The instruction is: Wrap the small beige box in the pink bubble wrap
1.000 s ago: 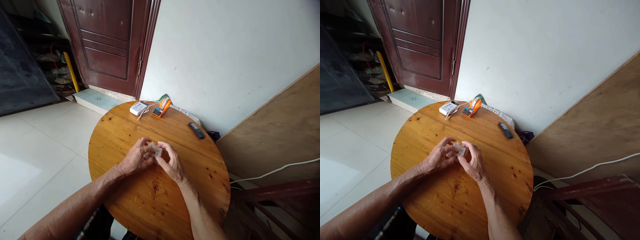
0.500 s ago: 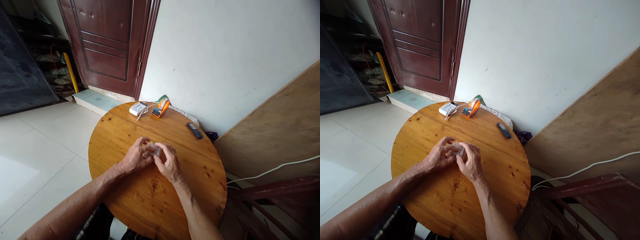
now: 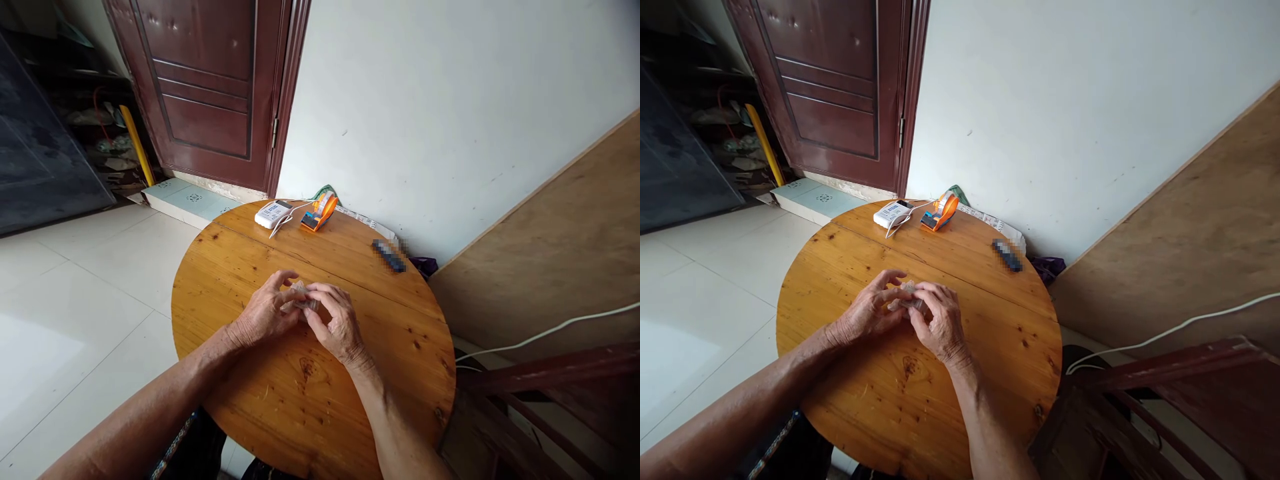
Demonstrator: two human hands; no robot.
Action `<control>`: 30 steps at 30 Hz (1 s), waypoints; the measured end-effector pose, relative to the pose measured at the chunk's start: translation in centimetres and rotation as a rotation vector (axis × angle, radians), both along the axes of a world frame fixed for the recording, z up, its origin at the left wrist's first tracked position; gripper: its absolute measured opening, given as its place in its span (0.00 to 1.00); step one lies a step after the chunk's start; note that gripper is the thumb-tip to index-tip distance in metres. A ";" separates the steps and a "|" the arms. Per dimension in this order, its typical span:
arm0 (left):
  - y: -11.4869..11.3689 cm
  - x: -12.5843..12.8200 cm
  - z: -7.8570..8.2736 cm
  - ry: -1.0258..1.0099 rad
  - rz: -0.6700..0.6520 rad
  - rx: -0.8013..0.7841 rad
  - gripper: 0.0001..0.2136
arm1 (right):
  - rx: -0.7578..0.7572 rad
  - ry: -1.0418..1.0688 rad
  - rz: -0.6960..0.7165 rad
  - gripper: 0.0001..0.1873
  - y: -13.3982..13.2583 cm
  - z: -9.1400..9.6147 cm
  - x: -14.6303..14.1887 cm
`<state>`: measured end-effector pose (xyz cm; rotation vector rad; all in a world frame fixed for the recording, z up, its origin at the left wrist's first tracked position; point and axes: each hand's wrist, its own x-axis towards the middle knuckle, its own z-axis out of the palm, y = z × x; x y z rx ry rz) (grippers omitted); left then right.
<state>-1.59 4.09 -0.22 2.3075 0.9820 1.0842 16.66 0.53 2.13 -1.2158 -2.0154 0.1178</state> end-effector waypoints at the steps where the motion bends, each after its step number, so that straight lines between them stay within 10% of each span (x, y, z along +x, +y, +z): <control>1: 0.0 0.0 0.0 0.001 -0.002 -0.001 0.10 | 0.004 -0.004 0.003 0.10 0.0 0.0 0.0; 18: -0.5 -0.6 1.9 -0.156 -0.004 -0.164 0.14 | -0.043 0.183 -0.042 0.06 0.0 0.0 0.8; 30: 0.6 0.0 0.4 -0.201 0.108 -0.438 0.22 | -0.087 0.211 -0.006 0.14 0.3 -0.2 0.7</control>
